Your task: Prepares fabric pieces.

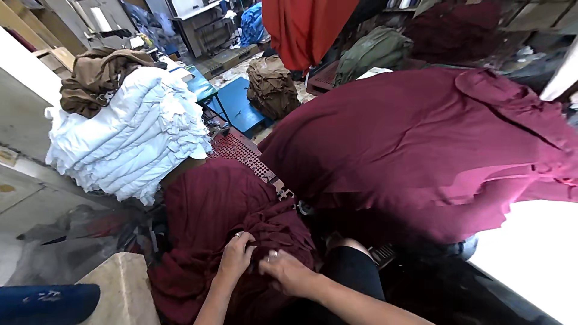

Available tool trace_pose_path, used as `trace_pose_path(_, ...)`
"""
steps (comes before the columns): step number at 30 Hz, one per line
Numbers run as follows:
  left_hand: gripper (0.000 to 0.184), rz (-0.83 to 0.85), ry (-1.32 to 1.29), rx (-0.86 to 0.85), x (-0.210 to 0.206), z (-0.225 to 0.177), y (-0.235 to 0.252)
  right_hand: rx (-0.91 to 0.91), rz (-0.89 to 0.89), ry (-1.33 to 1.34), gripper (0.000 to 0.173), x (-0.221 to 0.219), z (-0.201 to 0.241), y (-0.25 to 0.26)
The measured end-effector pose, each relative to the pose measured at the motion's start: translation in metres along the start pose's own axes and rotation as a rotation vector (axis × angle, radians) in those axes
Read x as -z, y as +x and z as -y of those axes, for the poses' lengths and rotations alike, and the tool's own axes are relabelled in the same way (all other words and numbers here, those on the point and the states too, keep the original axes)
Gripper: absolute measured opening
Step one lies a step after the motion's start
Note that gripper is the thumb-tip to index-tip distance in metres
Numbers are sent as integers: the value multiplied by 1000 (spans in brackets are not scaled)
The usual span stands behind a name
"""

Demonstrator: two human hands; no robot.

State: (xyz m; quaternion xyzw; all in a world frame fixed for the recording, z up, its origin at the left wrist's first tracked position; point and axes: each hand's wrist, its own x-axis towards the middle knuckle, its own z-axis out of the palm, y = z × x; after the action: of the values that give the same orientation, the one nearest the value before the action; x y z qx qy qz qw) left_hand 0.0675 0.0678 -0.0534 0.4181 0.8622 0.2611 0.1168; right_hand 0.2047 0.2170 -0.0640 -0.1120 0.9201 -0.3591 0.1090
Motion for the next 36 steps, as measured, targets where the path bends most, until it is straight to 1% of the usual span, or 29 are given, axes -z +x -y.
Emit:
trace_pose_path(2, 21, 0, -65, -40, 1, 7, -1, -2, 224, -14, 39, -17, -9, -12)
trace_pose_path(3, 21, 32, -90, -53, 4, 8, -3, -33, 293, -29, 39, -19, -13, -17)
trace_pose_path(5, 19, 80, -107, -122, 7, 10, -7, -109, 325, -53, 32, -7, -16, -24)
trace_pose_path(7, 22, 57, -98, -228, 4, 13, -11, -133, 258, -70, 23, 20, -11, -23)
trace_pose_path(8, 23, 43, -86, -249, 3, 13, -12, -121, 213, -83, 21, 35, -6, -20)
trace_pose_path(10, 23, -2, -50, -237, 1, 9, -13, -82, 123, -117, 18, 59, 1, -10)
trace_pose_path(12, 21, -41, -29, -204, 0, 1, -13, -58, 34, -127, 18, 70, 4, 0)
trace_pose_path(13, 24, -46, -25, -190, -1, -3, -13, -59, -3, -126, 18, 72, 5, 5)
trace_pose_path(15, 45, -41, -11, -151, -6, -11, -16, -86, -74, -114, 20, 69, 6, 12)
trace_pose_path(16, 45, -56, 13, -140, -9, -13, -17, -109, -120, -96, 22, 63, 7, 14)
trace_pose_path(18, 25, -98, 44, -134, -17, -12, -16, -123, -282, -68, 23, 38, 6, 11)
trace_pose_path(19, 19, -83, 27, -107, -16, -11, -14, -100, -359, -72, 23, 22, 5, 8)
trace_pose_path(20, 19, -48, -2, -67, -13, -9, -11, -50, -400, -80, 23, 3, 2, 2)
trace_pose_path(21, 21, -15, -38, -34, -9, -6, -7, -11, -354, -76, 24, -12, -2, -5)
trace_pose_path(22, 25, 14, -83, 2, -5, -1, -2, -6, -235, -60, 27, -24, -5, -13)
trace_pose_path(24, 27, 46, -198, 80, 4, 7, 6, -90, 66, -43, 34, -39, -15, -24)
trace_pose_path(25, 24, 38, -249, 93, 7, 12, 8, -113, 142, -41, 31, -44, -22, -27)
trace_pose_path(27, 13, 21, -327, 72, 10, 22, 11, -111, 162, -28, 23, -40, -28, -33)
trace_pose_path(29, 19, -1, -332, 27, 10, 26, 10, -73, 178, -21, 19, -21, -25, -38)
trace_pose_path(31, 23, -36, -280, -23, 9, 24, 9, -68, 204, -47, 18, 5, -17, -41)
trace_pose_path(34, 22, -100, -155, -94, 5, 11, 5, -69, 131, -104, 17, 45, -6, -37)
trace_pose_path(36, 20, -96, -81, -97, 5, -3, -1, -62, 81, -144, 17, 67, 0, -26)
